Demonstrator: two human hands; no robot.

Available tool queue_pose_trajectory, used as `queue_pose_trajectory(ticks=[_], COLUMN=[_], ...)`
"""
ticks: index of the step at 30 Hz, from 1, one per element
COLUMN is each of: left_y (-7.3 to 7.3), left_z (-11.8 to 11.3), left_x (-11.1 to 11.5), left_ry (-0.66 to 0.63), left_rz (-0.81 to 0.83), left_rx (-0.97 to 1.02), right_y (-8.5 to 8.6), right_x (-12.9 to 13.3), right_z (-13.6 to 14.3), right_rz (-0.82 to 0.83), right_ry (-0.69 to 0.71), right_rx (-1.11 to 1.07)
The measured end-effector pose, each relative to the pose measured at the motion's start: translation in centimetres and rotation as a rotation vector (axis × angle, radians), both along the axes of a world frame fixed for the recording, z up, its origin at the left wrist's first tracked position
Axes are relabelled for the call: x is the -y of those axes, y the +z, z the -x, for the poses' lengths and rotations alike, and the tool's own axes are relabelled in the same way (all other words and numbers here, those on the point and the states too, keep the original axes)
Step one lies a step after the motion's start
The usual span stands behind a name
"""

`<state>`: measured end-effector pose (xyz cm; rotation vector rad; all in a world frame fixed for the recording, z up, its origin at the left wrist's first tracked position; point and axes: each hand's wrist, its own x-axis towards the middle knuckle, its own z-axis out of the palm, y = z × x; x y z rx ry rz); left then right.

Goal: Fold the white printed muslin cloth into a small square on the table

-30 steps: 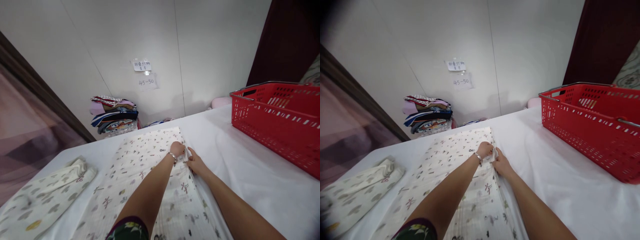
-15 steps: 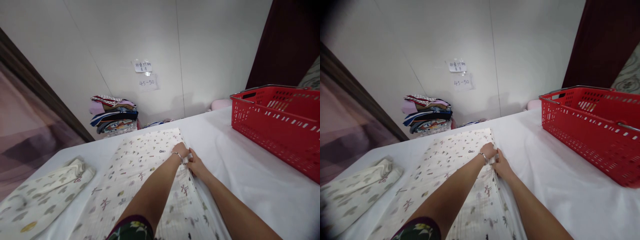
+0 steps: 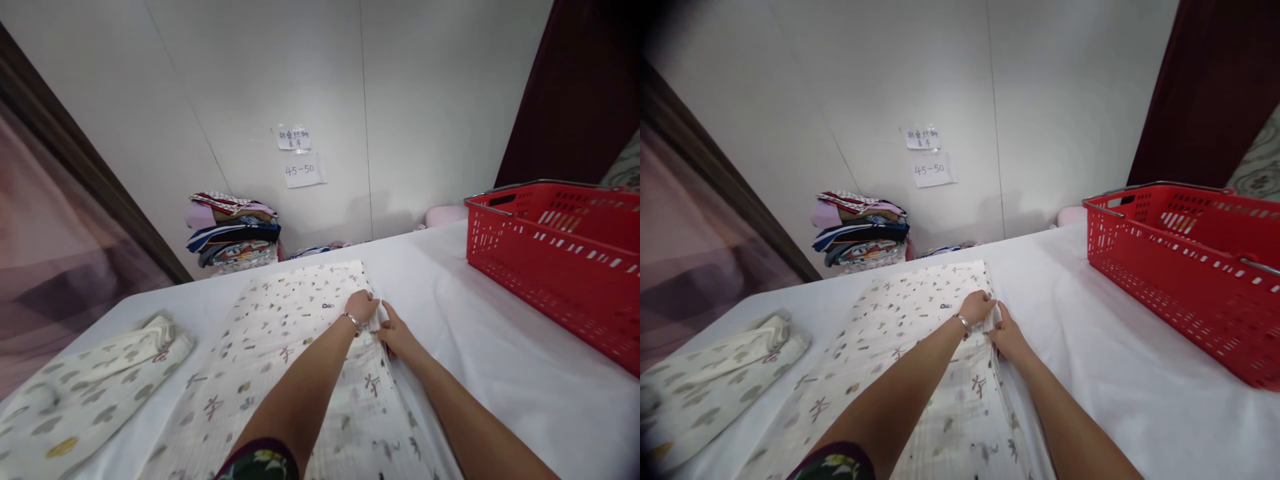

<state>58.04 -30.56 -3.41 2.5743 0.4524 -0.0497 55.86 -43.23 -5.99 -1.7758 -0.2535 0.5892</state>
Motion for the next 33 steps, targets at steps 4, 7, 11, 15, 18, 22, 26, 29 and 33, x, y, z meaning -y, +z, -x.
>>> queue_pose_trajectory(ticks=[4, 7, 11, 15, 18, 22, 26, 29, 33], left_y=[0.9, 1.4, 0.6, -1.5, -2.3, -1.9, -1.8, -2.5, -2.9], left_z=[2.5, 6.0, 11.1, 13.7, 13.8, 13.7, 14.5, 15.1, 15.5], left_x=[-1.4, -2.7, -2.7, -0.5, 0.4, 0.7, 1.6, 2.5, 2.9], left_ry=[-0.112, -0.168, -0.398, -0.508, -0.513, -0.513, -0.514, -0.518, -0.506], left_rz=[0.033, -0.006, -0.152, -0.236, -0.253, -0.254, -0.247, -0.213, -0.208], left_rx=[0.094, 0.181, 0.295, 0.278, 0.229, 0.214, 0.285, 0.245, 0.231], right_y=[-0.2, -0.4, -0.2, 0.1, 0.1, 0.2, 0.6, 1.1, 2.4], right_x=[0.1, 0.1, 0.2, 0.3, 0.4, 0.3, 0.2, 0.4, 0.2], right_z=[-0.2, -0.3, -0.3, -0.2, 0.0, 0.2, 0.1, -0.4, -2.0], right_rz=[0.010, 0.017, 0.047, 0.068, 0.162, 0.296, 0.402, 0.479, 0.575], right_ry=[0.005, 0.024, 0.039, 0.022, 0.000, 0.005, 0.068, 0.123, 0.141], right_rx=[0.008, 0.027, 0.053, 0.060, 0.121, 0.203, 0.231, 0.266, 0.398])
